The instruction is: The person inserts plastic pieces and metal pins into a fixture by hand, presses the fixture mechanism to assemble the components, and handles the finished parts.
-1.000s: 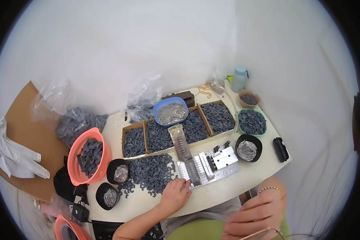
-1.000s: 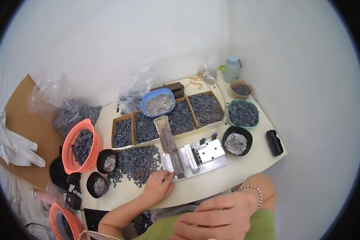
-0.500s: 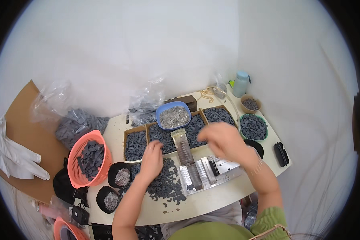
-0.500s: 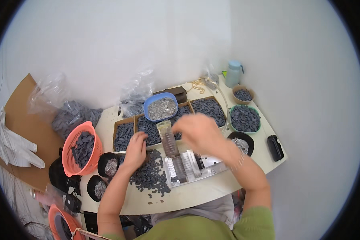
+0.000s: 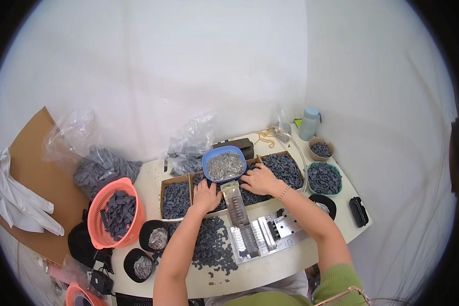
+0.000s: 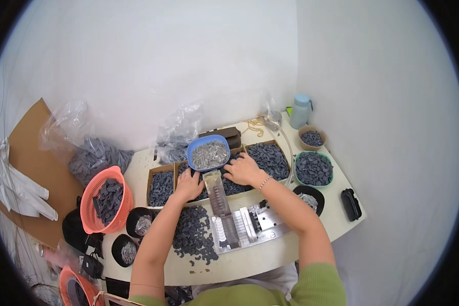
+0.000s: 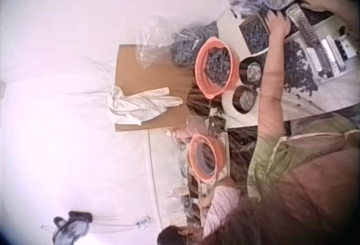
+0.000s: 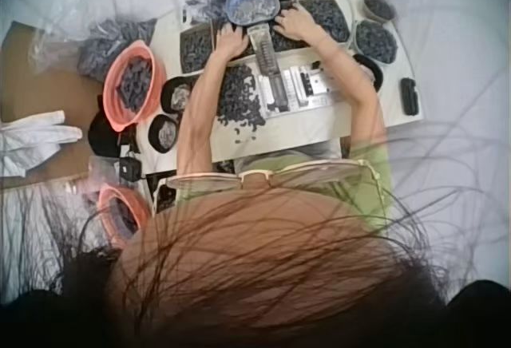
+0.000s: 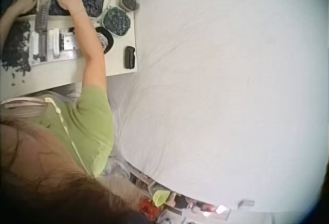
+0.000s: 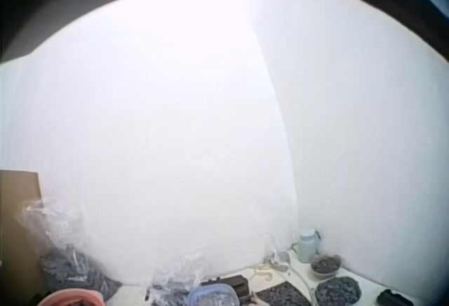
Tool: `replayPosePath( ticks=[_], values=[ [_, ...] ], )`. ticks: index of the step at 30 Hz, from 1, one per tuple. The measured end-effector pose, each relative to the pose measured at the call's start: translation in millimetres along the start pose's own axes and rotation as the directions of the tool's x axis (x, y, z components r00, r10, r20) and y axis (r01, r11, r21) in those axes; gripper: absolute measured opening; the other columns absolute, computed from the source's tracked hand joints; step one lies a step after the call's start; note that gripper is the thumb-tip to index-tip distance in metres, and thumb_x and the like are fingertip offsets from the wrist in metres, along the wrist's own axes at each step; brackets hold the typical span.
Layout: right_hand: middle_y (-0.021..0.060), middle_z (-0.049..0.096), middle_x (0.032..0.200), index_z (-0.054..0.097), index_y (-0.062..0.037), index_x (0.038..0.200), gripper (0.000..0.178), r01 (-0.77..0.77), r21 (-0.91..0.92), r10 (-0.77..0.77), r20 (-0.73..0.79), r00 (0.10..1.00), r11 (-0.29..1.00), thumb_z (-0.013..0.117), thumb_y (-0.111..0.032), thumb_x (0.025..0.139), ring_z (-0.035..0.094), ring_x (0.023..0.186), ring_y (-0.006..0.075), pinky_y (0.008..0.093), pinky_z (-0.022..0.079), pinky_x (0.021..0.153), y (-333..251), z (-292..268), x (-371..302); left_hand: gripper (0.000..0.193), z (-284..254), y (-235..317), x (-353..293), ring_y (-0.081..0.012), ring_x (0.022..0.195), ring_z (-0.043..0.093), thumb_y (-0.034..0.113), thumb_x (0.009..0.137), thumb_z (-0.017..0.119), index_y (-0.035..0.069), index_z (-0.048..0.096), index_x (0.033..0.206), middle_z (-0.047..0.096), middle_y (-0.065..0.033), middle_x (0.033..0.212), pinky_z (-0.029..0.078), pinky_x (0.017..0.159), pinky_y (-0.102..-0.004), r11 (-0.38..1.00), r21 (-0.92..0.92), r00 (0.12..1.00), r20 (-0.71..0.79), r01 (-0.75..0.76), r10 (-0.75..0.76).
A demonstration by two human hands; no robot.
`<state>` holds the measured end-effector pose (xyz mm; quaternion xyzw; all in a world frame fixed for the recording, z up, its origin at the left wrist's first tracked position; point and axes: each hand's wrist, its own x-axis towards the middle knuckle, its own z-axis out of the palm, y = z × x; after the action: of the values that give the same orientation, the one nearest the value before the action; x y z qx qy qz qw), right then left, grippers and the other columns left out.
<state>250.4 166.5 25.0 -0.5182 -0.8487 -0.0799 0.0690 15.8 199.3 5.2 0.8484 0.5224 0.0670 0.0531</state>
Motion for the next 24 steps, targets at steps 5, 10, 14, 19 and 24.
replayPosePath(
  ticks=[5,10,14,19,24],
  values=[
    [0.0082,0.066,0.098,0.062,-0.0140,0.109,0.029,0.049,0.092,-0.053,0.048,0.997,0.995,0.054,-0.035,0.091,0.061,0.099,0.0240,0.0454,0.036,0.098,-9,-7,-9,0.033,-10,-2,-10,-0.0381,0.101,0.054,0.023,0.086,0.058,0.005,0.057,0.113,0.056,-0.0188,0.105,0.043,0.089,-0.0472,0.966,-0.206,0.987,-0.041,-0.158,0.153],
    [0.0054,0.065,0.106,0.065,-0.0156,0.108,0.027,0.013,0.177,-0.039,0.144,0.989,0.984,0.057,-0.033,0.090,0.058,0.106,0.0228,0.0495,0.032,0.101,-8,-20,-23,0.020,-43,-12,-31,-0.0325,0.099,0.058,0.013,0.083,0.062,0.004,0.064,0.100,0.059,-0.0159,0.098,0.047,0.086,-0.0387,0.896,-0.367,0.966,-0.039,-0.251,0.254],
    [0.0047,0.062,0.117,0.068,-0.0165,0.108,0.026,0.071,0.153,-0.066,-0.035,0.997,0.986,0.059,-0.031,0.089,0.048,0.120,0.0243,0.0485,0.029,0.104,2,-13,-37,0.019,-57,-20,-40,-0.0319,0.099,0.058,0.006,0.078,0.063,0.005,0.067,0.097,0.060,-0.0148,0.100,0.046,0.088,-0.0388,0.873,-0.422,0.961,0.013,-0.245,0.276],
    [0.0079,0.061,0.109,0.066,-0.0097,0.109,0.025,-0.026,0.239,0.045,-0.074,0.996,0.971,0.062,-0.021,0.087,0.052,0.110,0.0272,0.0387,0.040,0.093,-8,-30,-38,0.014,-47,-12,-45,-0.0316,0.092,0.057,0.010,0.078,0.066,0.006,0.070,0.091,0.061,-0.0126,0.094,0.047,0.082,-0.0392,0.908,-0.308,0.951,-0.217,-0.282,0.222],
    [0.0100,0.063,0.090,0.063,-0.0057,0.106,0.023,-0.012,0.372,0.124,-0.279,0.952,0.928,0.064,-0.013,0.084,0.060,0.088,0.0279,0.0359,0.048,0.073,-10,-29,-43,0.010,-31,16,-43,-0.0316,0.086,0.057,0.012,0.075,0.070,0.008,0.071,0.084,0.061,-0.0116,0.082,0.046,0.076,-0.0412,0.958,-0.087,0.928,-0.286,-0.274,0.239]
  ],
)
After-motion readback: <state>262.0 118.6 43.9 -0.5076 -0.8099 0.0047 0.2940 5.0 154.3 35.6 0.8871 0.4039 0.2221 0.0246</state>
